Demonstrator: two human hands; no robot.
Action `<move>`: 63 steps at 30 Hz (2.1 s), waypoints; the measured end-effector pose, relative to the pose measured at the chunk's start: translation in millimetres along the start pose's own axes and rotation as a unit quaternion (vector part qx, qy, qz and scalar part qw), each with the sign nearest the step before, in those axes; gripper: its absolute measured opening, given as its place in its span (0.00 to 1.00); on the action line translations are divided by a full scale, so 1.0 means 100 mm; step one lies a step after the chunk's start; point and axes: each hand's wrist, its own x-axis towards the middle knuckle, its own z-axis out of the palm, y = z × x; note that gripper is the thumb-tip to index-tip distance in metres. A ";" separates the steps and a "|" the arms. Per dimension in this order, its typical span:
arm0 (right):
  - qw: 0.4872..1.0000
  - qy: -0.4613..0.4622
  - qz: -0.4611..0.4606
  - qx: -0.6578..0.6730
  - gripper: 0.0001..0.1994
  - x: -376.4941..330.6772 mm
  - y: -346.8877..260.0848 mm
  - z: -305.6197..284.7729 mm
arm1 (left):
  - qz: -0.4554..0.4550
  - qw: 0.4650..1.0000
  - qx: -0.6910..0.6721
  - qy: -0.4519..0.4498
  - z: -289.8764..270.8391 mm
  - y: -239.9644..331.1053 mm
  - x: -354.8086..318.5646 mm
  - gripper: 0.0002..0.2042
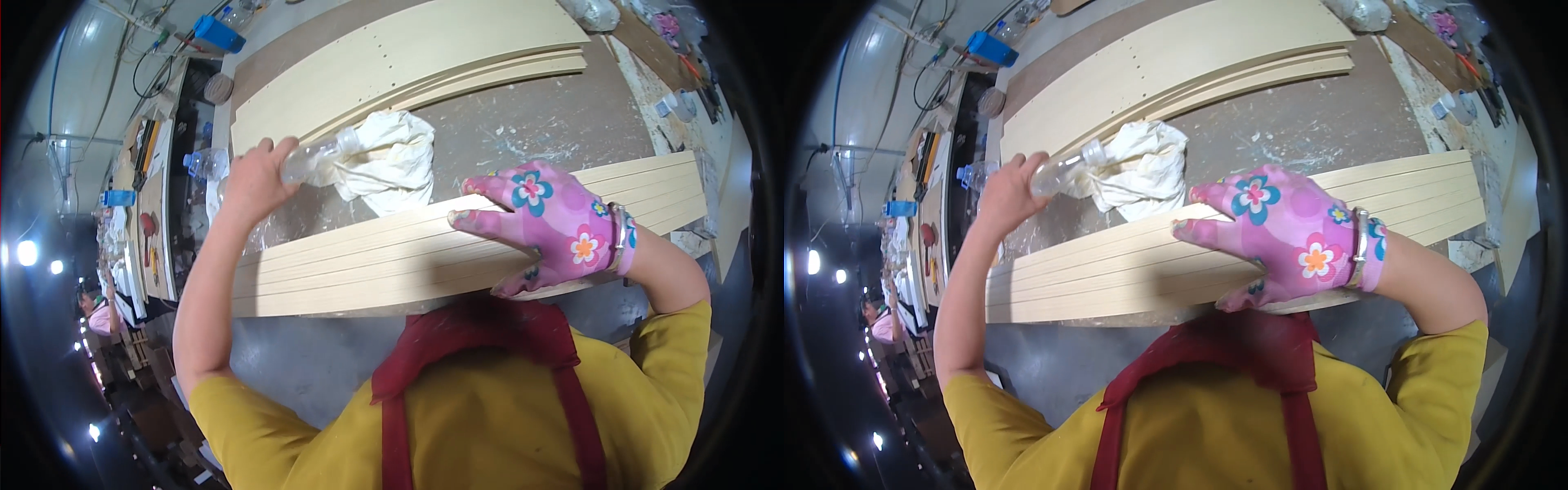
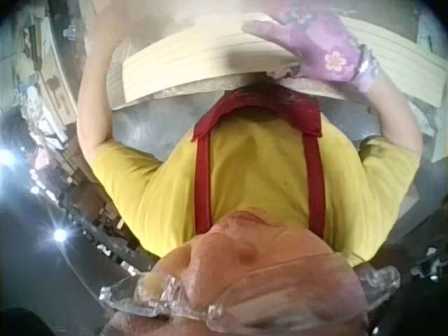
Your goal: The person wipes the surface of several light-colored wooden planks using a white cloth. They repeatedly apply liquid from a clear bottle onto the cloth and wipe each plank individually, stacking them as they finish.
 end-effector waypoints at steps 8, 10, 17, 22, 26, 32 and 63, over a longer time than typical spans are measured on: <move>0.999 -0.031 0.016 -0.020 0.42 0.02 -0.07 -0.03 | 0.112 0.986 0.112 0.055 0.20 0.16 0.09 0.24; 0.999 -0.042 0.026 -0.023 0.41 0.01 -0.06 -0.04 | 0.128 0.981 0.141 0.039 0.17 0.28 0.16 0.23; 0.999 -0.034 0.022 -0.023 0.40 0.01 -0.07 -0.03 | 0.121 0.965 0.227 0.047 0.07 0.19 0.21 0.17; 0.999 -0.037 0.031 -0.013 0.43 0.01 -0.07 -0.01 | 0.129 0.967 0.216 0.037 -0.01 0.27 0.23 0.17; 0.999 -0.024 0.034 -0.012 0.44 -0.01 -0.07 0.01 | 0.131 0.964 0.230 0.026 -0.10 0.29 0.25 0.18; 1.000 -0.008 -0.009 0.015 0.40 0.00 0.01 -0.01 | 0.134 0.967 0.217 0.023 -0.12 0.25 0.22 0.17; 0.998 0.054 -0.009 0.013 0.42 -0.13 0.11 0.18 | 0.042 0.968 -0.194 -0.150 -0.08 0.37 0.37 0.26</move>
